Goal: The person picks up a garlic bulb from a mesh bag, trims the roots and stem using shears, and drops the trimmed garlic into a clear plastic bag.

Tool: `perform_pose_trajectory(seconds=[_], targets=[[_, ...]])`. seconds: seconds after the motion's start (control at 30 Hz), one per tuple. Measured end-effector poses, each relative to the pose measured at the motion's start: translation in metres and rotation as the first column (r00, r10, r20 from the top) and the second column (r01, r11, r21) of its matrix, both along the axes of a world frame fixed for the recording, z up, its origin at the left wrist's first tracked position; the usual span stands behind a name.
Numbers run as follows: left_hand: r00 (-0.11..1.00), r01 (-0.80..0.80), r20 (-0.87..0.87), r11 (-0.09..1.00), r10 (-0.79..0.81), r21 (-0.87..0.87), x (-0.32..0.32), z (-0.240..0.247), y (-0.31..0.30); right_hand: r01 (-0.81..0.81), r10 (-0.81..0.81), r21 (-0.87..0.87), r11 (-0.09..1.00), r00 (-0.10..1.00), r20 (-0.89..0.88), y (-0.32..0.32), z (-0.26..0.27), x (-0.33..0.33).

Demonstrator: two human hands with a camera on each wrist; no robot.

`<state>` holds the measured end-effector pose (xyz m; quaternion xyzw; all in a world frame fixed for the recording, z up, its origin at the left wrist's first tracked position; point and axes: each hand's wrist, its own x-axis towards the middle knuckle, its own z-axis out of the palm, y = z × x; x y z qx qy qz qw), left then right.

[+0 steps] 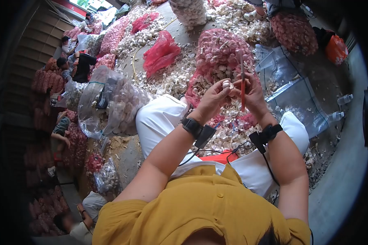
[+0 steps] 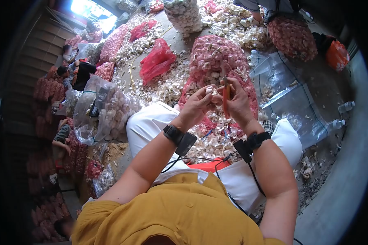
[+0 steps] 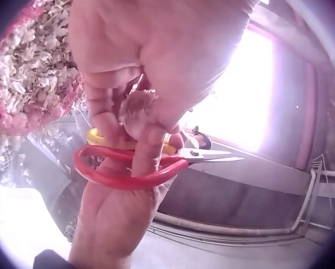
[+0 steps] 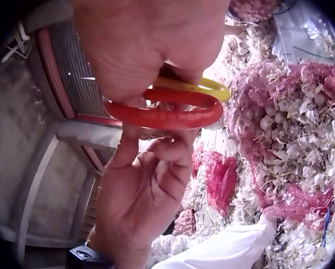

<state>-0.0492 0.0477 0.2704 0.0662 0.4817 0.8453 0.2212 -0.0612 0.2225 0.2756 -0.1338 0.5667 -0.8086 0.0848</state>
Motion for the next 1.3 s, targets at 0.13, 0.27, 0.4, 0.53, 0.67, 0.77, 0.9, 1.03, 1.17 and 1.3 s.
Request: perform_pose_trajectory(seconds=[0.13, 0.27, 0.4, 0.53, 0.67, 0.77, 0.9, 1.03, 1.17, 1.3], targets=[[1.0, -0.01, 0.008, 0.992, 0.01, 0.125, 0.006, 0.012, 0.0, 0.089, -0.079, -0.158, 0.983, 0.994, 0.07, 0.005, -0.009, -0.008], [0.994, -0.084, 0.086, 0.987, 0.072, 0.136, 0.012, 0.033, 0.012, 0.097, -0.084, -0.139, 0.986, 0.992, 0.099, 0.002, -0.01, -0.005], [0.987, -0.15, 0.052, 0.988, 0.152, -0.037, 0.009, 0.017, 0.016, 0.089, -0.083, -0.047, 0.995, 0.989, 0.119, 0.004, -0.015, -0.003], [0.992, -0.099, 0.07, 0.992, 0.105, -0.083, 0.009, 0.017, 0.01, 0.123, -0.119, -0.025, 0.992, 0.986, 0.119, 0.004, -0.016, -0.006], [0.981, -0.058, 0.171, 0.979, 0.092, -0.194, 0.007, 0.02, 0.0, 0.166, -0.146, -0.078, 0.983, 0.965, 0.218, 0.003, -0.021, -0.01], [0.997, -0.036, 0.054, 0.938, 0.059, -0.346, 0.005, 0.034, -0.029, 0.151, -0.121, -0.107, 0.983, 0.962, 0.243, 0.002, -0.046, -0.025], [0.961, -0.258, -0.193, 0.888, 0.197, -0.38, 0.02, 0.084, -0.09, 0.116, -0.084, -0.098, 0.988, 0.955, 0.285, -0.006, -0.048, -0.029], [0.821, -0.554, -0.374, 0.759, 0.431, -0.341, 0.052, 0.13, -0.157, 0.057, -0.061, 0.021, 0.998, 0.96, 0.272, -0.011, -0.046, -0.024], [0.507, -0.861, -0.617, 0.396, 0.602, -0.32, 0.09, 0.159, -0.234, -0.013, -0.024, 0.143, 0.99, 0.968, 0.251, -0.013, -0.055, -0.02], [0.285, -0.911, -0.791, -0.104, 0.541, -0.399, 0.126, 0.173, -0.315, -0.04, -0.018, 0.24, 0.97, 0.971, 0.237, -0.012, -0.067, -0.02]])
